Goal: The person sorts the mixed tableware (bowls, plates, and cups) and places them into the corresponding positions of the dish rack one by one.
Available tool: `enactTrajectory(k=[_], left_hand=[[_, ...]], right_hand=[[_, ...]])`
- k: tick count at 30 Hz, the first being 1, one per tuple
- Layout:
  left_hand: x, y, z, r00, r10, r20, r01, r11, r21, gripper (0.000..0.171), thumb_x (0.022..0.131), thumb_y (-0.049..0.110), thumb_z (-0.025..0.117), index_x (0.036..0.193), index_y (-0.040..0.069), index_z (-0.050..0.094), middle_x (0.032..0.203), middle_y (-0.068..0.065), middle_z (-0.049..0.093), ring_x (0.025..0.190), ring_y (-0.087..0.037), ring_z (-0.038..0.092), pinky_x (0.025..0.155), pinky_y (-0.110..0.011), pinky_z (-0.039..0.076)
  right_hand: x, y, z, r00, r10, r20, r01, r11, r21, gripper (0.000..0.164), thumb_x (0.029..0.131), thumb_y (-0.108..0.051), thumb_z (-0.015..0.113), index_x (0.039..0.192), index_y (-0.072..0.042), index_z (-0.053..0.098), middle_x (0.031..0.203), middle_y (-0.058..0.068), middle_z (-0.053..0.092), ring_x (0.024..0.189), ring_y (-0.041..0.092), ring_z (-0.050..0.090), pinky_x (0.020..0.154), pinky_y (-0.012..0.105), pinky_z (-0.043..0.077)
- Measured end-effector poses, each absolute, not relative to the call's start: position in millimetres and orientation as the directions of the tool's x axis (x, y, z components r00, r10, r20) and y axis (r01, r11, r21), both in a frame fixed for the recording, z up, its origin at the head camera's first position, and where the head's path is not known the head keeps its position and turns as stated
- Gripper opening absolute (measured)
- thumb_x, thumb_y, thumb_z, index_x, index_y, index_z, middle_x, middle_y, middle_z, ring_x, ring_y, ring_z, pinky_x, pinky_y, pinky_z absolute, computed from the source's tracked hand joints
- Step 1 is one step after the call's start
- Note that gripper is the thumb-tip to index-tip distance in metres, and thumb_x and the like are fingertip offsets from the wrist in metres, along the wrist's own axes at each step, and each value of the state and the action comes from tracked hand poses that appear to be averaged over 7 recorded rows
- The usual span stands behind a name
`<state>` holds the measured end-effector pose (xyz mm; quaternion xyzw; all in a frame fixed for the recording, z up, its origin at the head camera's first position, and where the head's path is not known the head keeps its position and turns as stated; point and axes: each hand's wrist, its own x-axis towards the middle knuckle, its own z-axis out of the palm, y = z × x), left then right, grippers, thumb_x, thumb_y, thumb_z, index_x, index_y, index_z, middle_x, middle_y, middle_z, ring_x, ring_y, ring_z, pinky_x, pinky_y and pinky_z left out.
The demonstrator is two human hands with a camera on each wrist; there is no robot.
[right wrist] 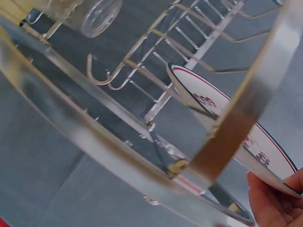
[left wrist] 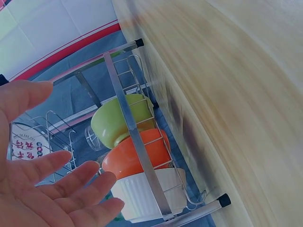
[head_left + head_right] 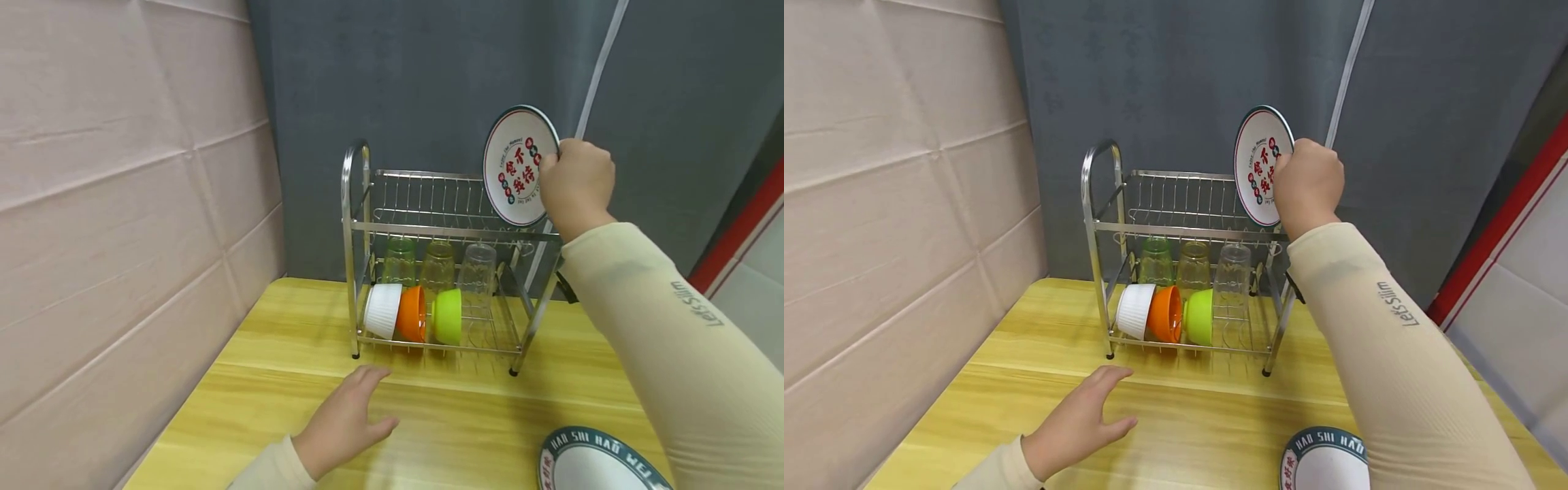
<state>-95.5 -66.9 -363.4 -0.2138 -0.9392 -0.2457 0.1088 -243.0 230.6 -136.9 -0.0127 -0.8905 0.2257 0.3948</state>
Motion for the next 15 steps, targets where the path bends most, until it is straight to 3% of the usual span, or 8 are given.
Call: enactTrajectory(k=[15], left_hand=[[-93.3, -68.8, -365.2, -0.893, 0.338, 0.297, 0.442, 0.782, 0.439, 0.062, 0.081, 0.028, 0.076, 0.132, 0.002, 0.051, 0.127, -0.012, 0.056, 0.114, -0.028, 0.057, 0.096, -0.046, 0.049]], right_hand=[[-251.8, 229.5, -144.4, -0.784, 0.156, 0.601, -0.085, 0.932, -0.353, 0.038, 0.098, -0.016, 0.033, 0.1, 0.01, 0.061, 0.101, 0.034, 0.063, 0.093, 0.052, 0.058, 0.077, 0.059, 0.048]])
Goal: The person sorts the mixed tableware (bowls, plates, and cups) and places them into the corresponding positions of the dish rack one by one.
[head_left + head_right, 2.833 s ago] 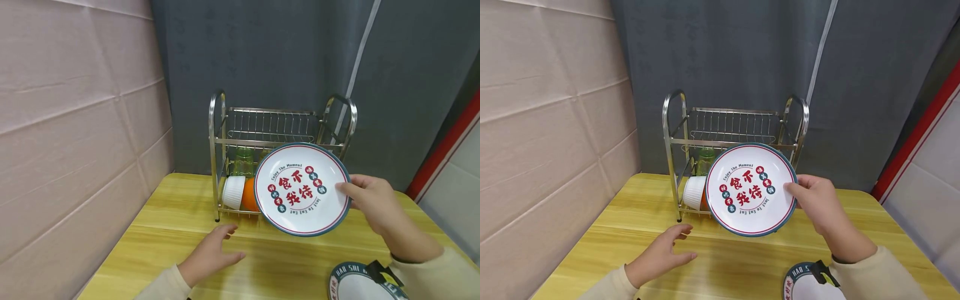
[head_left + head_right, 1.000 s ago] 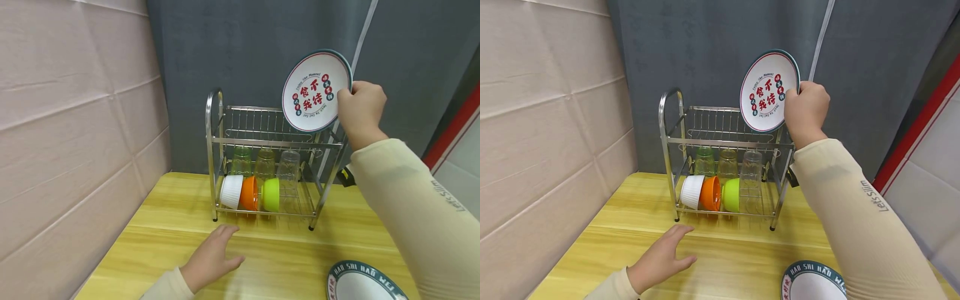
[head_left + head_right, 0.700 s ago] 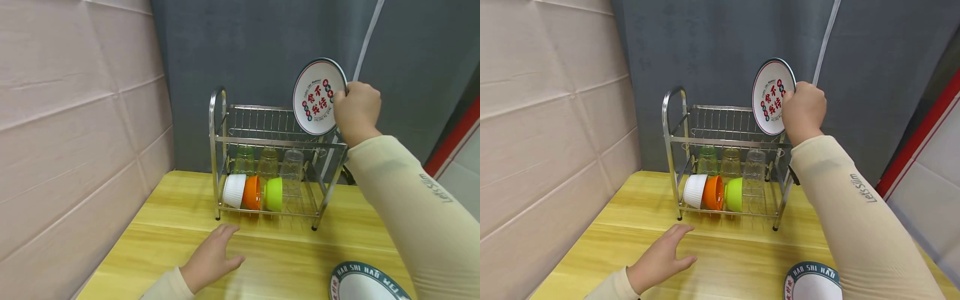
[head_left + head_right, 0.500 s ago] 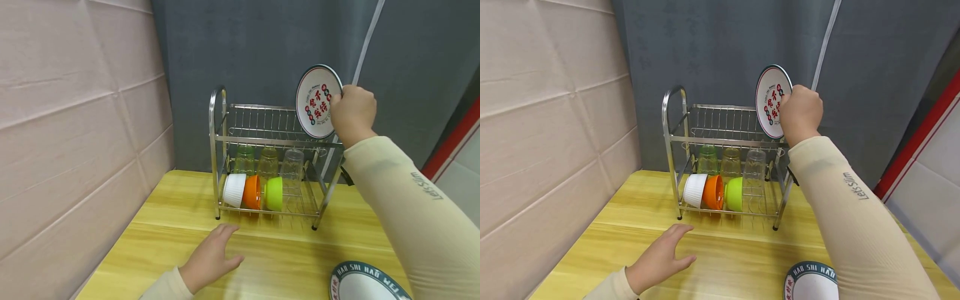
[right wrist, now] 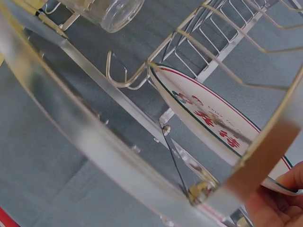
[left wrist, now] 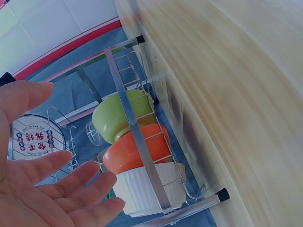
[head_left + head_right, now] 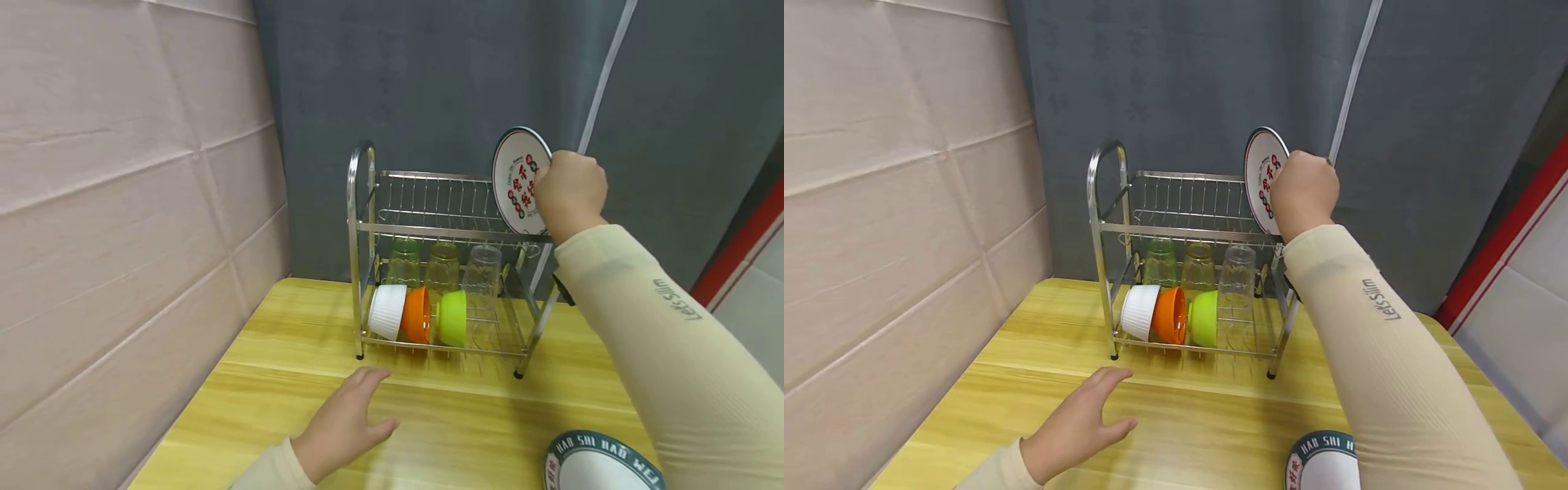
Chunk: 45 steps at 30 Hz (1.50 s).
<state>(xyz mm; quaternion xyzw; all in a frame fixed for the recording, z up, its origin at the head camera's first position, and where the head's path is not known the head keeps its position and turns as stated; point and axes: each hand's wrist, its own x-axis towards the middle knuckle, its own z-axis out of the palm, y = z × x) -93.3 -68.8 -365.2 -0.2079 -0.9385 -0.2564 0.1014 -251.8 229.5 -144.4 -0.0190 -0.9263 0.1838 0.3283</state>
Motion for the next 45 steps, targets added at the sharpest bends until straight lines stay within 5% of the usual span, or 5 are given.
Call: enactTrajectory(k=[29, 45], left_hand=[[-90, -63, -368, -0.897, 0.327, 0.296, 0.433, 0.779, 0.453, 0.059, 0.083, 0.027, 0.075, 0.131, 0.001, 0.052, 0.127, -0.012, 0.056, 0.115, -0.028, 0.056, 0.097, -0.046, 0.049], [-94, -57, -370, -0.889, 0.339, 0.308, 0.45, 0.773, 0.447, 0.058, 0.083, 0.028, 0.074, 0.13, 0.003, 0.053, 0.127, -0.011, 0.056, 0.115, -0.027, 0.057, 0.097, -0.044, 0.049]], right_hand=[[-262, 234, -141, -0.84, 0.212, 0.5, 0.044, 0.944, -0.326, 0.037, 0.089, -0.01, 0.036, 0.095, 0.011, 0.065, 0.099, 0.033, 0.065, 0.092, 0.049, 0.062, 0.071, 0.059, 0.052], [-261, 239, -145, -0.838, 0.196, 0.509, 0.012, 0.939, -0.343, 0.037, 0.093, -0.011, 0.038, 0.102, 0.016, 0.063, 0.105, 0.035, 0.062, 0.101, 0.049, 0.056, 0.092, 0.058, 0.044]])
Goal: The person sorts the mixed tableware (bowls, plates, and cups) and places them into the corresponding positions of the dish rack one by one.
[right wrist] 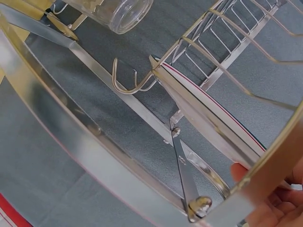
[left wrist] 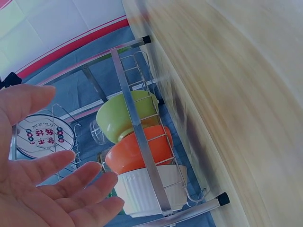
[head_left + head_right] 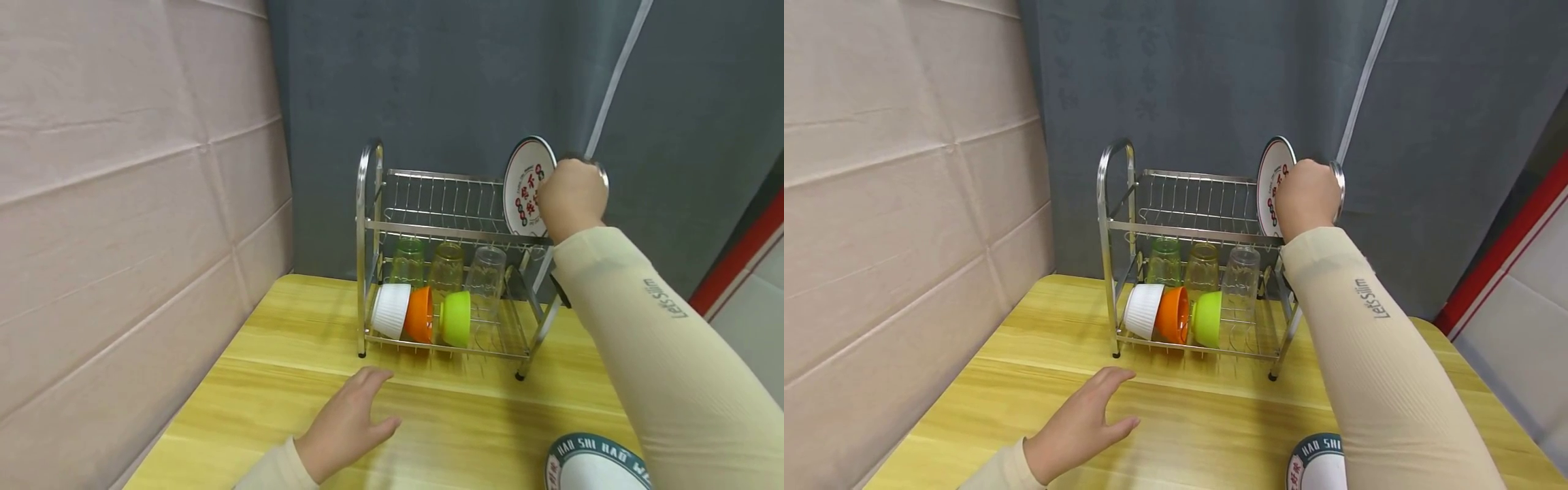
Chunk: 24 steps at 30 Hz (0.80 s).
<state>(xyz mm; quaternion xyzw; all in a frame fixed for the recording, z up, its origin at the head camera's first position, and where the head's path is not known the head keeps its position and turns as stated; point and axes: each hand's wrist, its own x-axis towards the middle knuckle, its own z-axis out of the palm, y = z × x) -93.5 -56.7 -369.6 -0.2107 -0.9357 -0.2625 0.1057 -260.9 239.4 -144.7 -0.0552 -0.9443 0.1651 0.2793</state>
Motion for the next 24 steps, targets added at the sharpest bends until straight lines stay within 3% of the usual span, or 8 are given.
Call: enactTrajectory(k=[8, 16, 24], left_hand=[[-95, -56, -369, -0.888, 0.342, 0.309, 0.453, 0.769, 0.452, 0.058, 0.083, 0.027, 0.074, 0.131, 0.002, 0.052, 0.127, -0.011, 0.056, 0.115, -0.027, 0.057, 0.097, -0.044, 0.049], [-96, -56, -369, -0.893, 0.34, 0.295, 0.445, 0.766, 0.464, 0.059, 0.083, 0.028, 0.074, 0.132, 0.002, 0.051, 0.128, -0.011, 0.055, 0.115, -0.027, 0.056, 0.097, -0.045, 0.049], [-98, -56, -369, -0.891, 0.347, 0.291, 0.449, 0.767, 0.459, 0.059, 0.084, 0.028, 0.073, 0.132, 0.002, 0.051, 0.128, -0.011, 0.055, 0.116, -0.028, 0.056, 0.097, -0.045, 0.049]], right_hand=[[-256, 238, -151, -0.83, 0.149, 0.538, -0.07, 0.929, -0.365, 0.035, 0.094, -0.012, 0.04, 0.109, 0.015, 0.058, 0.102, 0.036, 0.062, 0.098, 0.052, 0.057, 0.092, 0.06, 0.044], [-253, 236, -158, -0.821, 0.15, 0.551, -0.095, 0.916, -0.39, 0.032, 0.092, -0.014, 0.04, 0.094, 0.011, 0.06, 0.098, 0.037, 0.063, 0.09, 0.052, 0.061, 0.08, 0.061, 0.048], [-251, 233, -164, -0.827, 0.154, 0.54, -0.103, 0.904, -0.415, 0.051, 0.094, -0.021, 0.043, 0.132, 0.012, 0.042, 0.113, 0.039, 0.054, 0.103, 0.056, 0.053, 0.084, 0.065, 0.045]])
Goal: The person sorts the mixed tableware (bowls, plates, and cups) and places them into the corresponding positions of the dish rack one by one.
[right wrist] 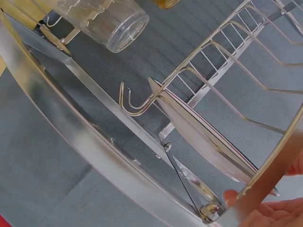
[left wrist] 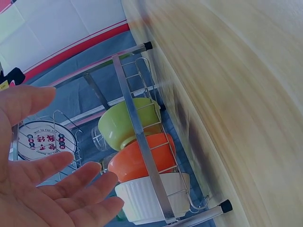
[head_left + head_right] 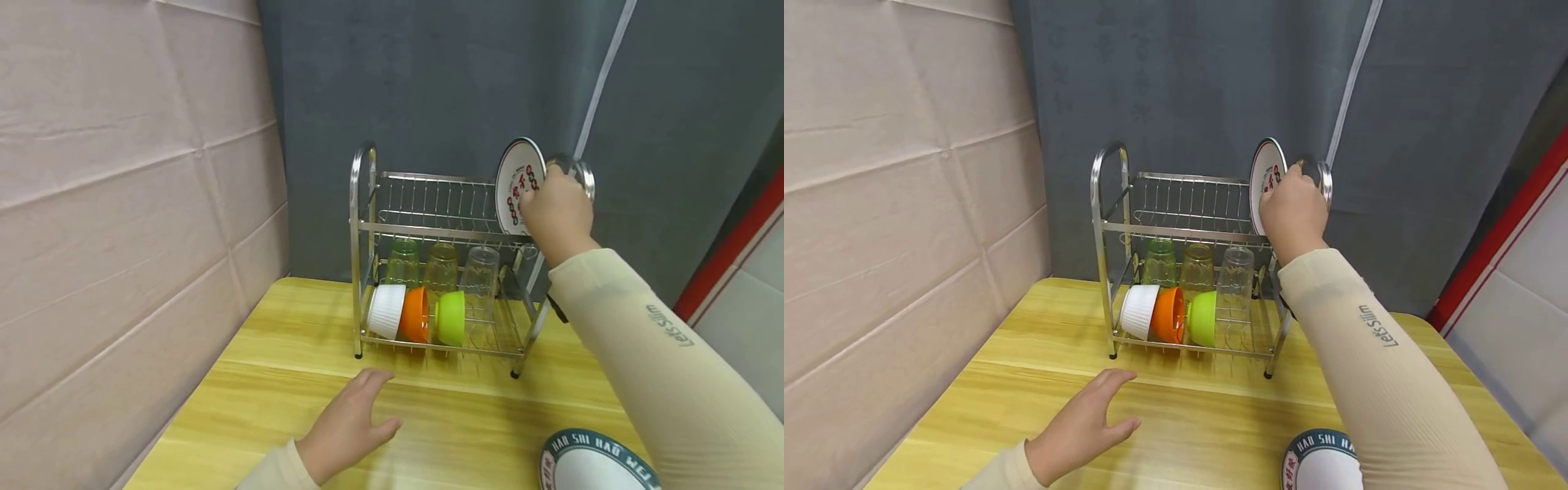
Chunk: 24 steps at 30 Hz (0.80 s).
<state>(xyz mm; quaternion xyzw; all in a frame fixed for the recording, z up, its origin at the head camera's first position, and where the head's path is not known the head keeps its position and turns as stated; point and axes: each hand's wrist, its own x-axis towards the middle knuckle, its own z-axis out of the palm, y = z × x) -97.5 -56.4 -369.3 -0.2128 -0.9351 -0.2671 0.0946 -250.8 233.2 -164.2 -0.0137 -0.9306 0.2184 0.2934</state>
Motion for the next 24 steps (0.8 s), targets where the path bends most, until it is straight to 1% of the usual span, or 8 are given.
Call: enactTrajectory(k=[3, 7, 10, 13, 17, 19, 24], left_hand=[[-98, -57, -369, -0.891, 0.349, 0.29, 0.45, 0.768, 0.456, 0.059, 0.084, 0.028, 0.073, 0.132, 0.002, 0.051, 0.129, -0.011, 0.055, 0.116, -0.028, 0.056, 0.097, -0.046, 0.049], [-98, -57, -369, -0.89, 0.353, 0.289, 0.452, 0.769, 0.452, 0.059, 0.084, 0.029, 0.073, 0.132, 0.002, 0.051, 0.128, -0.011, 0.055, 0.116, -0.028, 0.056, 0.097, -0.046, 0.049], [-98, -57, -370, -0.889, 0.353, 0.293, 0.454, 0.769, 0.45, 0.059, 0.084, 0.028, 0.073, 0.132, 0.002, 0.051, 0.128, -0.011, 0.055, 0.116, -0.028, 0.056, 0.097, -0.046, 0.049], [-98, -57, -370, -0.887, 0.349, 0.303, 0.456, 0.768, 0.45, 0.059, 0.083, 0.027, 0.074, 0.131, 0.002, 0.052, 0.128, -0.011, 0.056, 0.116, -0.027, 0.056, 0.097, -0.045, 0.049], [-97, -56, -371, -0.88, 0.351, 0.32, 0.466, 0.768, 0.439, 0.058, 0.083, 0.027, 0.074, 0.131, 0.002, 0.052, 0.126, -0.01, 0.056, 0.114, -0.027, 0.057, 0.096, -0.045, 0.049], [-97, -56, -371, -0.874, 0.356, 0.331, 0.475, 0.768, 0.43, 0.058, 0.083, 0.027, 0.074, 0.13, 0.002, 0.052, 0.126, -0.01, 0.057, 0.114, -0.027, 0.057, 0.096, -0.045, 0.05], [-98, -56, -371, -0.875, 0.356, 0.329, 0.475, 0.765, 0.434, 0.058, 0.083, 0.027, 0.074, 0.131, 0.002, 0.052, 0.126, -0.01, 0.057, 0.114, -0.026, 0.057, 0.096, -0.045, 0.049]], right_hand=[[-250, 232, -166, -0.828, 0.158, 0.538, -0.106, 0.898, -0.428, 0.057, 0.095, -0.021, 0.044, 0.141, 0.01, 0.033, 0.118, 0.038, 0.052, 0.106, 0.054, 0.052, 0.086, 0.065, 0.044], [-246, 231, -168, -0.812, 0.141, 0.567, -0.143, 0.893, -0.427, 0.059, 0.095, -0.019, 0.046, 0.145, 0.007, 0.029, 0.12, 0.035, 0.05, 0.105, 0.051, 0.051, 0.086, 0.064, 0.045], [-242, 230, -171, -0.786, 0.107, 0.609, -0.196, 0.891, -0.409, 0.06, 0.095, -0.017, 0.047, 0.146, 0.005, 0.028, 0.129, 0.033, 0.048, 0.112, 0.049, 0.049, 0.09, 0.064, 0.043], [-234, 230, -176, -0.751, 0.056, 0.658, -0.258, 0.893, -0.37, 0.061, 0.094, -0.017, 0.049, 0.148, 0.003, 0.028, 0.14, 0.029, 0.042, 0.121, 0.047, 0.045, 0.095, 0.064, 0.041], [-221, 232, -188, -0.673, -0.038, 0.739, -0.336, 0.905, -0.26, 0.06, 0.093, -0.016, 0.056, 0.145, 0.001, 0.035, 0.145, 0.023, 0.038, 0.127, 0.044, 0.041, 0.094, 0.062, 0.044], [-214, 233, -194, -0.617, -0.093, 0.782, -0.373, 0.909, -0.187, 0.058, 0.091, -0.015, 0.059, 0.143, 0.001, 0.039, 0.144, 0.023, 0.039, 0.128, 0.043, 0.04, 0.092, 0.062, 0.045], [-199, 237, -211, -0.448, -0.214, 0.868, -0.464, 0.886, -0.022, 0.059, 0.084, -0.008, 0.068, 0.138, 0.002, 0.046, 0.14, 0.025, 0.044, 0.123, 0.044, 0.045, 0.085, 0.059, 0.049]])
